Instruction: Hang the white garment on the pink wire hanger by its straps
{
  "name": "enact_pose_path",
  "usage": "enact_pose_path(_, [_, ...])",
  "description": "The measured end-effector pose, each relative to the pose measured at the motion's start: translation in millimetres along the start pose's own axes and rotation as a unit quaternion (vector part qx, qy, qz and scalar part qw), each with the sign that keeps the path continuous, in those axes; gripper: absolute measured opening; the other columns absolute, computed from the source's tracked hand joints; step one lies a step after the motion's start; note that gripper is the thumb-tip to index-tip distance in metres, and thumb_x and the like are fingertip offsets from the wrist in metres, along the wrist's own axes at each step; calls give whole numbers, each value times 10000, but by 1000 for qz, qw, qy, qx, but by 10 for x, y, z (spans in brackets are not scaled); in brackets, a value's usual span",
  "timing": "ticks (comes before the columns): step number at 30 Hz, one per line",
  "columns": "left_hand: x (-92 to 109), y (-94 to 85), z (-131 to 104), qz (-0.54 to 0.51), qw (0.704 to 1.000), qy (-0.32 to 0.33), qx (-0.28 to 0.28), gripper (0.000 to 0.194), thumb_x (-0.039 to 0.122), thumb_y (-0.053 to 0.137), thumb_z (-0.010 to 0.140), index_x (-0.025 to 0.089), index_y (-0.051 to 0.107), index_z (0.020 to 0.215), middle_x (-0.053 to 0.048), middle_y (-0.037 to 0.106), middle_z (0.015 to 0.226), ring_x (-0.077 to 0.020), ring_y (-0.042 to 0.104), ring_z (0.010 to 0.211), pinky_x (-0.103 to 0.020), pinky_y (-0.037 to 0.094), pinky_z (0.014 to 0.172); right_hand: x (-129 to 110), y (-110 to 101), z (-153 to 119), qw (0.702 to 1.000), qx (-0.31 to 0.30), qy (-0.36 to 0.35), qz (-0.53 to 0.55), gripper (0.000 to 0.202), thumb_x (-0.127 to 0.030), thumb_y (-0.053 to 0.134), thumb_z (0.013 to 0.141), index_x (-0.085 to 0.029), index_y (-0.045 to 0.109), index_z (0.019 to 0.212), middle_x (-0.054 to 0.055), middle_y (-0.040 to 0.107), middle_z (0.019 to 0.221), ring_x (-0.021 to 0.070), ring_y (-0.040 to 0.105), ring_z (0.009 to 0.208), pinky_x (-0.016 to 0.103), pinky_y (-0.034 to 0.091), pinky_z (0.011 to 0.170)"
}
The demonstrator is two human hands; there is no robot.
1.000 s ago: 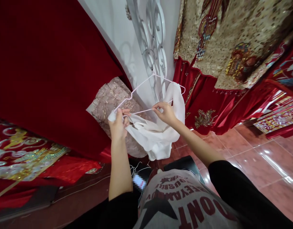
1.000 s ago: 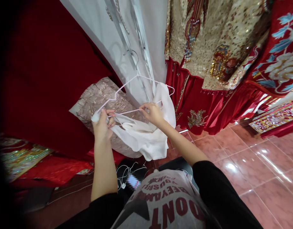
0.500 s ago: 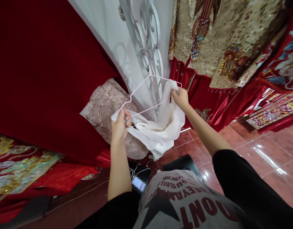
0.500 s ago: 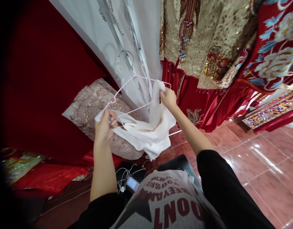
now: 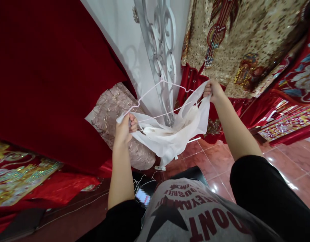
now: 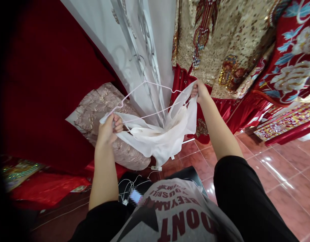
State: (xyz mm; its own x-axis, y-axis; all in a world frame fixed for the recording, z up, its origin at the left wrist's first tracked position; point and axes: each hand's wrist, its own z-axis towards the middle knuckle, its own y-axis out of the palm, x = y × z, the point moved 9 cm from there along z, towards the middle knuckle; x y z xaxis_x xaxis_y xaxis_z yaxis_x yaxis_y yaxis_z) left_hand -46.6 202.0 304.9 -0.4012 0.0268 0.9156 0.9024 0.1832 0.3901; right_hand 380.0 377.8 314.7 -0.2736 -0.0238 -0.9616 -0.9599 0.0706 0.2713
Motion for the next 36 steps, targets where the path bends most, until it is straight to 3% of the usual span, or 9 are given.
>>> enact_pose_path(5, [-399,177,79,-46,998,-45,-14,469,376,645,1087,175,483,695,65,440,534,-5,214,328,-122,162,340,561,-108,-583,992,70,88,51,507,-383,580,961,-260,236,608,-99,180,437,74,135,420,229,218,414])
enact_pose_path(8, [-547,252,104,-89,995,-34,-5,458,398,739,1032,178,487,719,68,475,563,5,208,333,-125,164,346,726,108,-943,997,61,26,42,465,-503,597,901,-271,314,614,-103,200,442,89,170,404,261,226,409])
enact_pose_path(13, [-502,88,77,-171,985,10,36,222,243,772,957,167,601,837,4,691,786,23,244,365,-113,237,366,702,745,-1363,990,-44,-119,-60,397,-574,671,854,-230,748,1037,-9,702,721,90,308,468,292,280,456])
enact_pose_path(17, [-439,-134,-72,-195,977,58,71,184,317,779,929,162,681,929,-24,727,901,14,307,413,-116,290,396,859,1147,-1301,980,-110,-118,-119,599,-694,649,904,-233,743,1274,-11,762,764,101,395,475,276,378,497])
enact_pose_path(23, [-630,-455,-415,19,993,20,113,248,371,838,825,151,753,901,-49,718,832,-26,359,430,-159,261,403,948,1199,-999,962,-44,-178,-203,562,-758,659,902,-203,725,840,-2,667,554,169,644,604,313,555,758])
enact_pose_path(27, [-351,-671,-548,234,965,59,103,40,180,757,764,157,787,774,-15,627,578,-118,485,473,-196,389,470,932,1145,-1047,958,-7,-195,-212,522,-667,696,924,-222,628,660,14,638,535,167,603,564,313,532,682])
enact_pose_path(29, [-112,-758,-555,280,947,86,131,126,73,664,678,157,758,682,-8,586,505,-145,532,490,-195,404,484,869,1142,-1116,950,5,-217,-223,528,-594,678,946,-229,585,577,27,615,525,163,580,564,320,530,690])
enact_pose_path(34, [395,-583,-402,149,966,138,161,165,57,550,638,172,668,652,30,494,448,-123,463,454,-189,391,495,719,1115,-1228,936,32,-239,-256,536,-531,647,942,-239,542,505,47,579,524,174,578,583,326,503,657])
enact_pose_path(36, [575,-431,-313,62,973,164,153,111,67,588,709,165,636,695,-7,599,548,-95,418,467,-191,387,503,685,1086,-1247,935,36,-234,-265,536,-546,646,935,-243,531,509,47,578,526,177,576,583,322,487,632])
